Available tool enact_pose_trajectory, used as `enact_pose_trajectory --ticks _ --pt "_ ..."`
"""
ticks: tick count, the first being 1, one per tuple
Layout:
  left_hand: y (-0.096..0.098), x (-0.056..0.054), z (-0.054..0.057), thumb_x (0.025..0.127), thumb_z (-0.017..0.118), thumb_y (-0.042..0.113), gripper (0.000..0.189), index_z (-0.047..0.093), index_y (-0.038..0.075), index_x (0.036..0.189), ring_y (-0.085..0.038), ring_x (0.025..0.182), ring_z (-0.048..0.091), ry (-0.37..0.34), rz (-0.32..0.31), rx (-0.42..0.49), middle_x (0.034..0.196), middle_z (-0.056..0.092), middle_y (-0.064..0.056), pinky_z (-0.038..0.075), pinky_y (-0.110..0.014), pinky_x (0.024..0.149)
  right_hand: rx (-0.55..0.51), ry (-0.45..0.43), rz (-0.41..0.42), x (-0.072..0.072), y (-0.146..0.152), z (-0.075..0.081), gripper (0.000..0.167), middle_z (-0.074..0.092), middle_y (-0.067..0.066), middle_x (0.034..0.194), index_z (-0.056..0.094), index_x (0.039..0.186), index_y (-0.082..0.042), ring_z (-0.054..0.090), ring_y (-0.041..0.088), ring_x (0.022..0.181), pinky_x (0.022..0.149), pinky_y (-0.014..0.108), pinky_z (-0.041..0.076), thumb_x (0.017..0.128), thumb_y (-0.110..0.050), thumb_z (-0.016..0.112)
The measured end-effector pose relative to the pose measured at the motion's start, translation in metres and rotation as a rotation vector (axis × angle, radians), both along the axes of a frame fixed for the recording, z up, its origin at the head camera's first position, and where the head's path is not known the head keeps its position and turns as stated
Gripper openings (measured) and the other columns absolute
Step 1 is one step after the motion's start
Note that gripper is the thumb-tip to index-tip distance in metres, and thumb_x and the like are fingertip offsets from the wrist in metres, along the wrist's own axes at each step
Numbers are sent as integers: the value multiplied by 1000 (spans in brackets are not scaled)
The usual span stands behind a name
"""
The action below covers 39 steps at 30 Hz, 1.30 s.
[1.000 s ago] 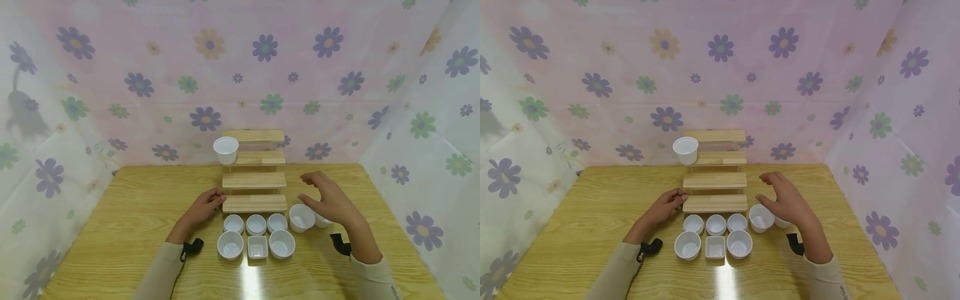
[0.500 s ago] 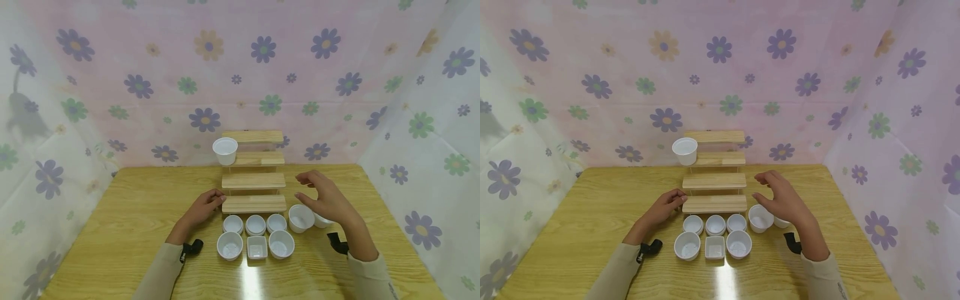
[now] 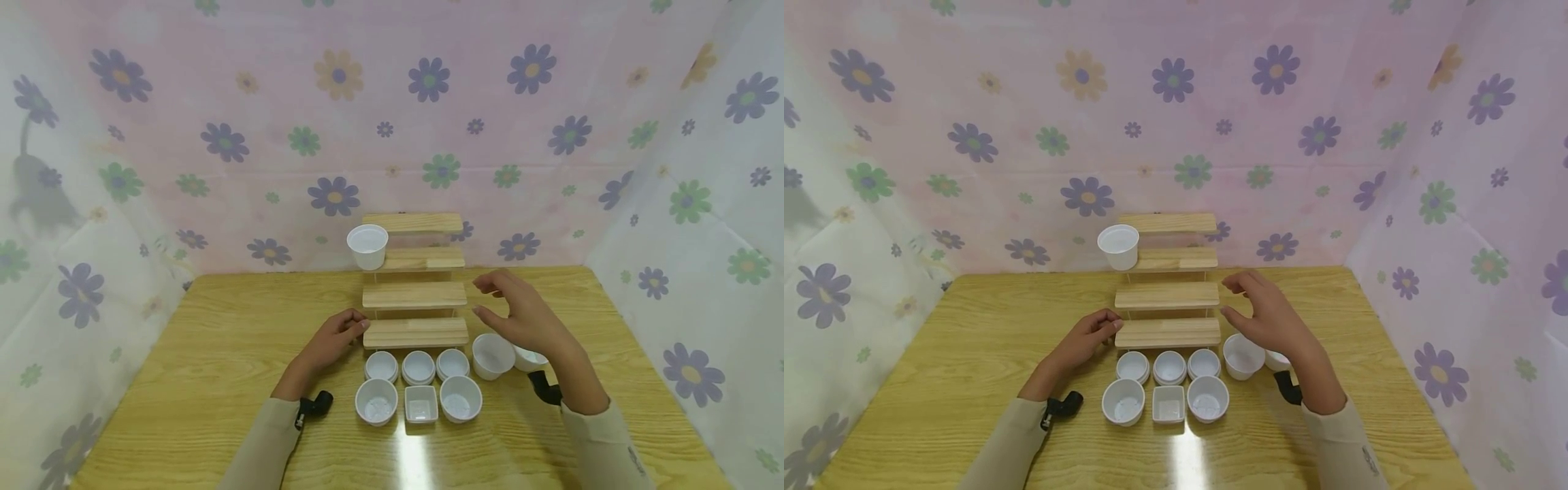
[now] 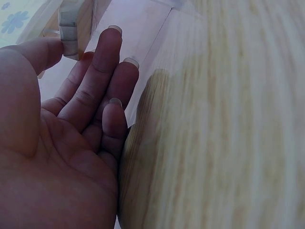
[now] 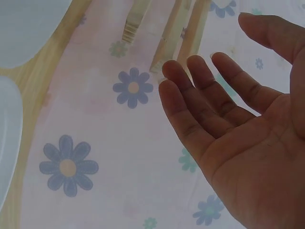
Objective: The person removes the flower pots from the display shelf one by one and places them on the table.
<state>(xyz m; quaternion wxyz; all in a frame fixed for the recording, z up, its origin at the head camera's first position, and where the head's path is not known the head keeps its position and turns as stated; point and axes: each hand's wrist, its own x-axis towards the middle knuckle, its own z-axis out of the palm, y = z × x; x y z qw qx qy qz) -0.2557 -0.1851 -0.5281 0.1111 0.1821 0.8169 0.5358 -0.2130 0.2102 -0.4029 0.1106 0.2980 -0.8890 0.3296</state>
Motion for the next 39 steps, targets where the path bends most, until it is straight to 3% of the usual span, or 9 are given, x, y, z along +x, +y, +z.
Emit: enact_pose_trajectory --ticks 16,24,39 --pt "0 1 0 113 57 31 24 67 9 116 -25 91 60 -15 3 17 98 65 -6 51 -36 83 -46 77 36 -15 -22 8 36 65 8 125 62 129 -5 65 29 110 92 50 57 97 -8 78" --pt "1 1 -2 112 58 32 25 68 10 116 -26 91 60 -9 16 8 98 66 -5 51 -37 83 -119 138 -7 -22 -37 10 38 65 12 118 63 126 -4 67 30 106 88 50 57 94 -11 83" --pt "1 1 1 113 56 31 24 67 9 115 -27 89 62 -7 -4 24 96 66 -5 51 -36 82 -124 96 -8 -37 -61 27 50 61 19 128 60 130 -1 67 32 110 92 52 57 92 -18 86"
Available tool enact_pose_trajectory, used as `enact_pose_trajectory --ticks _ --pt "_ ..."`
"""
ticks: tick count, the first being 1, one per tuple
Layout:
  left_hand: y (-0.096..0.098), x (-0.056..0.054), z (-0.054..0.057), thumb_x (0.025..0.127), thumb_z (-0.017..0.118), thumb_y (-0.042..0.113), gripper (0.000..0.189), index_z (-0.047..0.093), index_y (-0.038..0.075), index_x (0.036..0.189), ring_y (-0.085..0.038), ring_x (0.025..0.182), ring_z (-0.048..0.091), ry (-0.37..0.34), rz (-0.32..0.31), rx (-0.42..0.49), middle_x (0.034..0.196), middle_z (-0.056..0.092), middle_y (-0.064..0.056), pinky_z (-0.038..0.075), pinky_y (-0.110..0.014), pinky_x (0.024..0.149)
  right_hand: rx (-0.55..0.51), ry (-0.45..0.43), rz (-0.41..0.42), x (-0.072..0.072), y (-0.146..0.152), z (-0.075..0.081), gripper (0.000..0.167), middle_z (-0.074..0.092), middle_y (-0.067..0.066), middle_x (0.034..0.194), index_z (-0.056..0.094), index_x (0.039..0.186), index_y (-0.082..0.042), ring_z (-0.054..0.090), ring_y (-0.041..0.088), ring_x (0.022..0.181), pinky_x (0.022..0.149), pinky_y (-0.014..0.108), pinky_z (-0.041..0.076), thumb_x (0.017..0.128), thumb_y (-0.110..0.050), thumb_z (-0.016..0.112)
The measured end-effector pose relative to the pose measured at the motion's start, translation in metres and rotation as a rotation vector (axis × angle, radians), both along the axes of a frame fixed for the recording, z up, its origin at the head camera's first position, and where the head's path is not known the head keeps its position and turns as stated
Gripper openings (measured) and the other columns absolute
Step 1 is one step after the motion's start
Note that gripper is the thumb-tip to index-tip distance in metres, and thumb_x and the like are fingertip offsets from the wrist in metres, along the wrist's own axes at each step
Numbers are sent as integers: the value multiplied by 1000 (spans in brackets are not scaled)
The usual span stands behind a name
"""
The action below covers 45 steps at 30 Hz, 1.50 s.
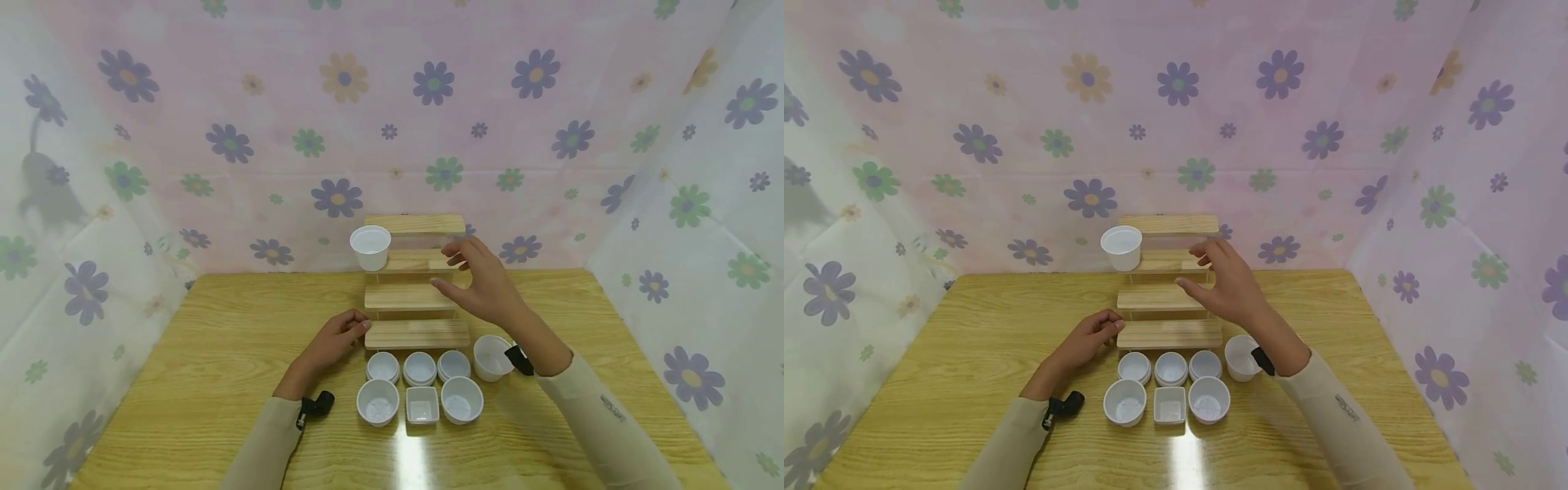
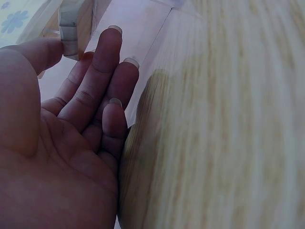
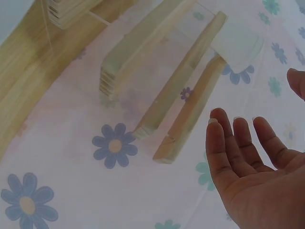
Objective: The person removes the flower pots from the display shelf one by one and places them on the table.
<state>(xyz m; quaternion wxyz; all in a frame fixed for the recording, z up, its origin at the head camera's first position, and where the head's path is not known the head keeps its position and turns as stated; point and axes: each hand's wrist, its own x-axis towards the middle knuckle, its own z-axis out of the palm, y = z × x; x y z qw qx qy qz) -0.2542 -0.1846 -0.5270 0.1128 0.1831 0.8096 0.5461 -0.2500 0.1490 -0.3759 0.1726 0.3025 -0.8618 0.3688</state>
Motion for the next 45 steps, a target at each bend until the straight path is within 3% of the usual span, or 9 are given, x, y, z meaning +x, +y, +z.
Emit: enact_pose_trajectory --ticks 17,24,32,37,45 --pt "0 1 0 113 56 30 24 66 8 116 -27 89 63 -5 -12 2 94 66 -5 52 -39 85 14 49 23 -18 -31 20 53 61 13 124 62 133 -2 63 33 110 91 51 56 91 -24 87" --pt "0 2 2 113 56 31 25 66 9 117 -28 90 63 -15 -8 12 95 66 -6 51 -41 86 55 51 -3 -26 -44 26 65 56 14 134 59 142 -4 57 28 111 93 47 54 91 -32 87" --pt "-1 1 2 113 56 32 25 66 9 116 -28 90 62 -11 -10 13 94 66 -7 50 -41 86 90 42 -5 -38 -61 30 70 55 13 138 57 144 -2 57 30 119 100 49 50 90 -33 88" --pt "-1 0 1 113 56 31 25 67 8 117 -28 90 63 -6 -14 16 93 67 -7 50 -41 86 118 60 -5 -45 -75 31 69 55 16 136 59 142 -1 55 31 116 98 47 49 89 -36 88" --pt "-1 1 0 113 55 32 27 66 8 119 -29 90 62 -8 -19 20 94 68 -11 50 -42 86 181 17 -22 -50 -94 31 72 53 15 139 58 145 -4 53 31 119 99 46 50 89 -39 88"
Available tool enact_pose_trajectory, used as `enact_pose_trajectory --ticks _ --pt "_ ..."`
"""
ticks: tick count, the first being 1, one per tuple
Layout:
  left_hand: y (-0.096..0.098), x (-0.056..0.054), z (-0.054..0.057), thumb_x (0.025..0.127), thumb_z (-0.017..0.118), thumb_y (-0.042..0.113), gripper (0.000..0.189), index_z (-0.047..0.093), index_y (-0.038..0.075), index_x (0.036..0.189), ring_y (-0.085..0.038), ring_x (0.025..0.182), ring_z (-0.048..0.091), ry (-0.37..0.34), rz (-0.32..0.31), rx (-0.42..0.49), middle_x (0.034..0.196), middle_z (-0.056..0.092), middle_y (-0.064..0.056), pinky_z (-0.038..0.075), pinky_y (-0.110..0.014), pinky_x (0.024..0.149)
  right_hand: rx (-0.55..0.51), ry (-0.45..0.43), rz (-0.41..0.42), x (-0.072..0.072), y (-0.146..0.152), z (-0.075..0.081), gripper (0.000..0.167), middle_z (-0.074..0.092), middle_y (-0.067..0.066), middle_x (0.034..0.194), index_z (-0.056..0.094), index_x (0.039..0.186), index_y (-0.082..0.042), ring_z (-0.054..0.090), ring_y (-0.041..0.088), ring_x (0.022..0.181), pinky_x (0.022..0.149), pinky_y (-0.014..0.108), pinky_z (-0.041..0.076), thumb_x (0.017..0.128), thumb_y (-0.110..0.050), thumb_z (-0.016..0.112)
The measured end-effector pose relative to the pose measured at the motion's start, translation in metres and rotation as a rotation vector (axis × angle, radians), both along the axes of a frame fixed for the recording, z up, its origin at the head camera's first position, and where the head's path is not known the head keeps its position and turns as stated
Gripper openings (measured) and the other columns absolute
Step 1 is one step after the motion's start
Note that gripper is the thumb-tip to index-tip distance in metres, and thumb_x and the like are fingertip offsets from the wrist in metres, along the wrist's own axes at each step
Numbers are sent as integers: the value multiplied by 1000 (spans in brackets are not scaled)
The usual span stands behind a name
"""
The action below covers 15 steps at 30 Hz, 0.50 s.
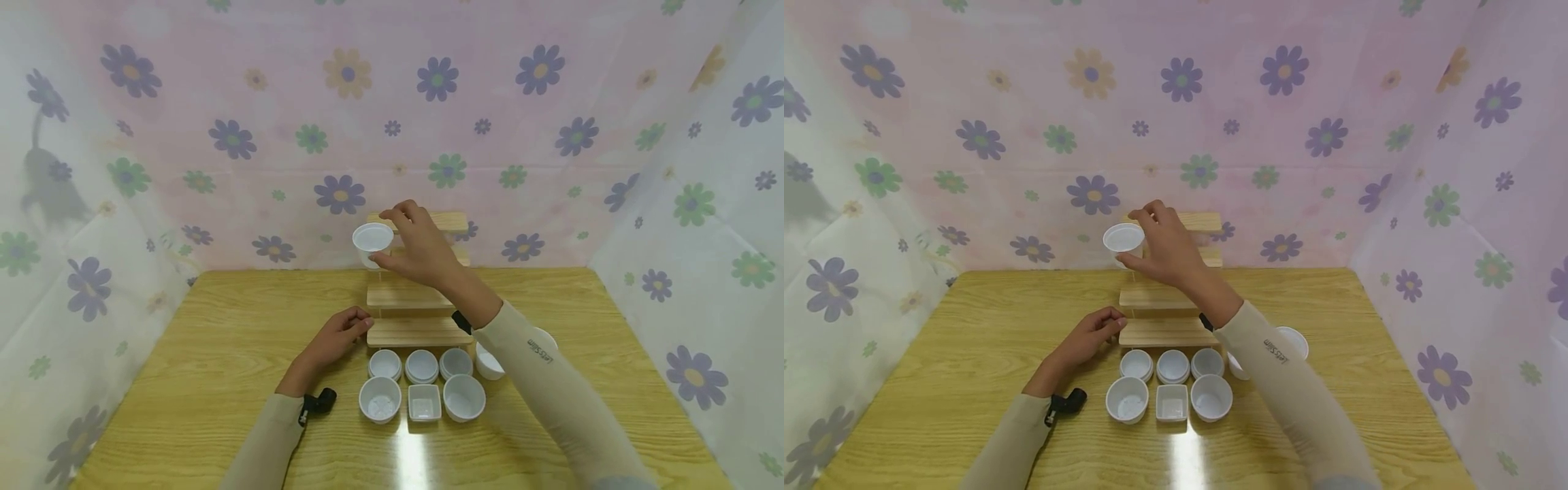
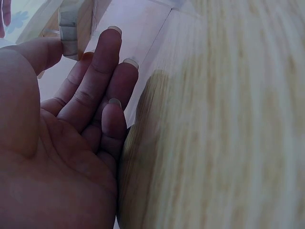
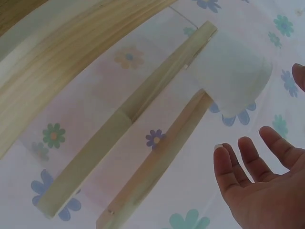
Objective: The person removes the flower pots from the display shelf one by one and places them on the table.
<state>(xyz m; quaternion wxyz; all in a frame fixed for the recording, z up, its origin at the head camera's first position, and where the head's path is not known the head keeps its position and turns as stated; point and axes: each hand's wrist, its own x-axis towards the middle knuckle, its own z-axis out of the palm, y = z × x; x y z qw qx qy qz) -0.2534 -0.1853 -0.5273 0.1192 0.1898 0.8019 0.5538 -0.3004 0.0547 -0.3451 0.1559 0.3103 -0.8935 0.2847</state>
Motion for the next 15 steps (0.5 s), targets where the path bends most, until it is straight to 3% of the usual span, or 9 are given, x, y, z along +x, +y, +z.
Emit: enact_pose_trajectory --ticks 5,15 --pt "0 0 1 114 55 31 26 66 8 118 -29 89 62 -7 -3 -3 97 68 -17 50 -42 86 43 -24 2 -5 -9 -1 76 53 16 141 56 149 -6 55 30 119 98 45 51 90 -43 85" --pt "0 0 1 113 55 31 26 66 8 118 -29 91 61 -8 -5 -4 96 67 -14 48 -41 85 131 -56 -41 -12 -24 -3 82 52 17 143 51 154 -8 57 32 121 101 46 51 91 -49 82"
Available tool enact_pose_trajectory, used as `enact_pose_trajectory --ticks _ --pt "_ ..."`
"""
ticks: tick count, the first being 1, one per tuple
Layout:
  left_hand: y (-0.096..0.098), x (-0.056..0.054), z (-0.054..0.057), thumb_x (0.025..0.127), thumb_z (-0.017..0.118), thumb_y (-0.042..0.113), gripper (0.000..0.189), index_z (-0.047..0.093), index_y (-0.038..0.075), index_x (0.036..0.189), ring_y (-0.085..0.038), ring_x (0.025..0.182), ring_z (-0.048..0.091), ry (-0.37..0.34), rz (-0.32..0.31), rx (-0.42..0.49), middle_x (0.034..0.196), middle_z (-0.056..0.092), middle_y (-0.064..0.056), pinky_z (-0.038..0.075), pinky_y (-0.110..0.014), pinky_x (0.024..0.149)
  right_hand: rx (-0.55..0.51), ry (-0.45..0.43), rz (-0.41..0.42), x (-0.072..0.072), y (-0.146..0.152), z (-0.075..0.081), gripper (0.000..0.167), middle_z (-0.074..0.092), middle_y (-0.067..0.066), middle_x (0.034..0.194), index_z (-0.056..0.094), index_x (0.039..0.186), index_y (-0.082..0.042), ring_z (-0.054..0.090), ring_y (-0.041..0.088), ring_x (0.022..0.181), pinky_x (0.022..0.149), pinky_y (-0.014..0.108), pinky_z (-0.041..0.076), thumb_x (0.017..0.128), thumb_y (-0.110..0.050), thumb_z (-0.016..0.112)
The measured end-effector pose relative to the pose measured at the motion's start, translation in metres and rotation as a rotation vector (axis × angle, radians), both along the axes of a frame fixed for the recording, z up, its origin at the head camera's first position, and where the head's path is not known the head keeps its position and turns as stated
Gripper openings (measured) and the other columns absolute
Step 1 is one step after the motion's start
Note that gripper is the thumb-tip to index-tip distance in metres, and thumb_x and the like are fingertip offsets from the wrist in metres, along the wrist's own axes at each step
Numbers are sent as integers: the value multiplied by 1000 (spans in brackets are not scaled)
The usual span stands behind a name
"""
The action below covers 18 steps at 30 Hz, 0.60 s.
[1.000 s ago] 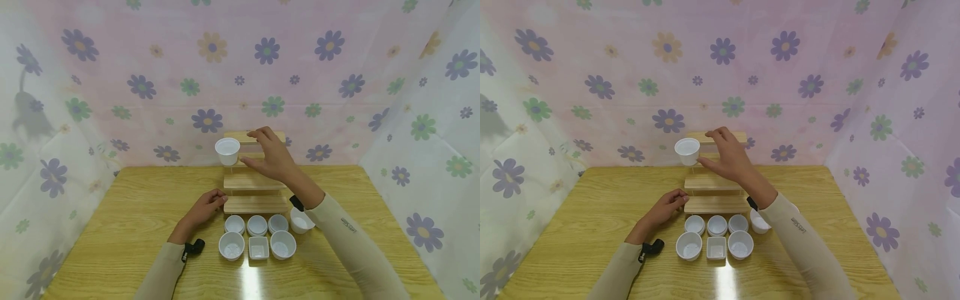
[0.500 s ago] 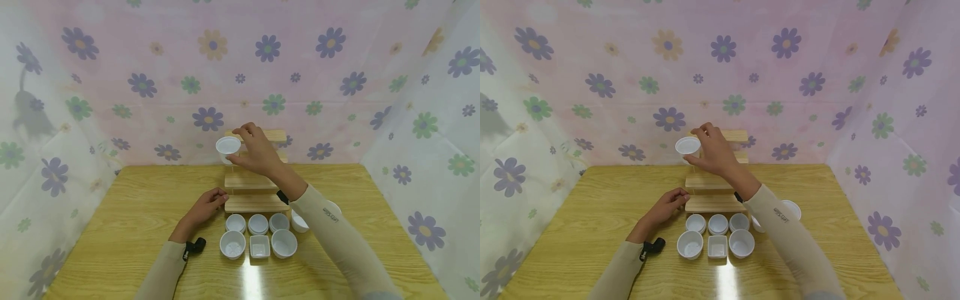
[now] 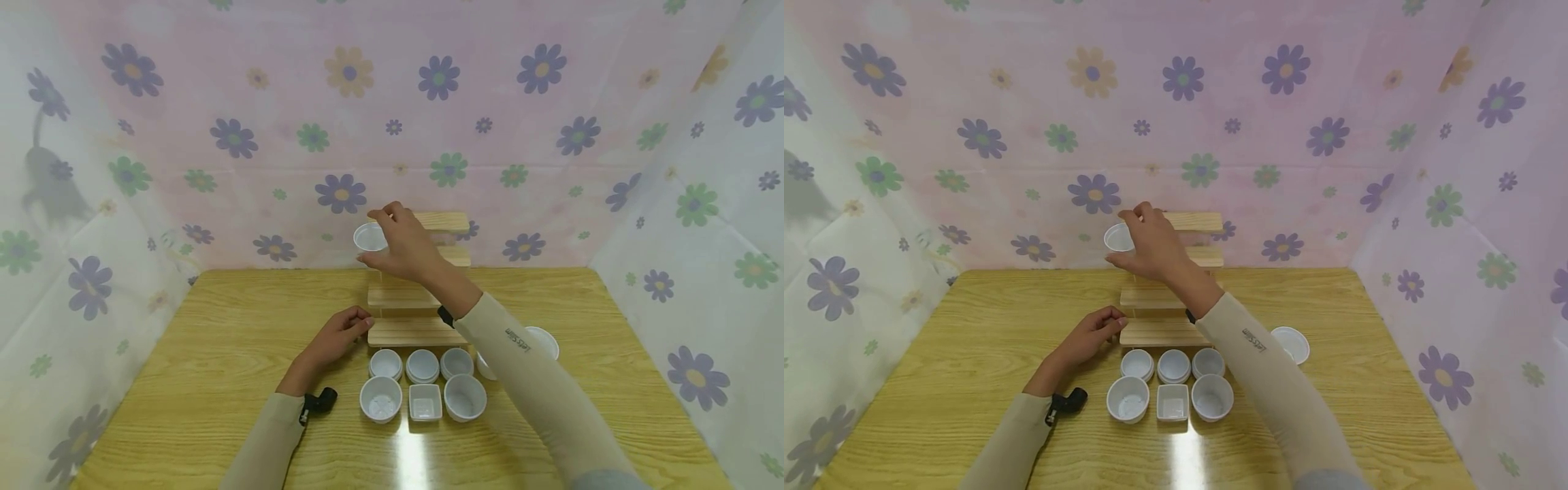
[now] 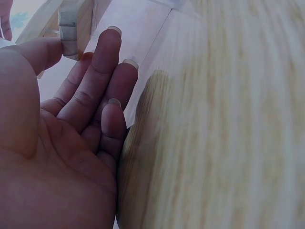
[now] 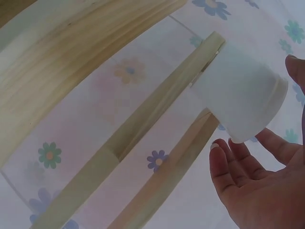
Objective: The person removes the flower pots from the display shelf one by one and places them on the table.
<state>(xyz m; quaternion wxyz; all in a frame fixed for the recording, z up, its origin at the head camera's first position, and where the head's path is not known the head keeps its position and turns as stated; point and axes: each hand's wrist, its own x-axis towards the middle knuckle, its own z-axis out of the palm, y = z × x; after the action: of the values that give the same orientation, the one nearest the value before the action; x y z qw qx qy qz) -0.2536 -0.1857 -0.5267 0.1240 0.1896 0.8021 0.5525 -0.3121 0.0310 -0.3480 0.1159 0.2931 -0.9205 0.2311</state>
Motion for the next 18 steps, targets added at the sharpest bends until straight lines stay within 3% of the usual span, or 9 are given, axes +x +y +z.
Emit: enact_pose_trajectory --ticks 12,18 --pt "0 0 1 113 55 31 26 66 8 118 -29 89 60 -10 6 -1 95 67 -10 48 -40 84 58 -27 -62 -5 -12 -4 81 54 16 142 50 156 -12 54 35 127 111 52 42 93 -54 79" --pt "0 0 1 113 56 30 25 66 8 119 -28 91 62 -12 10 5 94 67 -6 50 -41 86 56 13 -70 -6 -14 -7 73 57 14 134 56 150 -10 53 33 121 106 51 43 93 -49 79"
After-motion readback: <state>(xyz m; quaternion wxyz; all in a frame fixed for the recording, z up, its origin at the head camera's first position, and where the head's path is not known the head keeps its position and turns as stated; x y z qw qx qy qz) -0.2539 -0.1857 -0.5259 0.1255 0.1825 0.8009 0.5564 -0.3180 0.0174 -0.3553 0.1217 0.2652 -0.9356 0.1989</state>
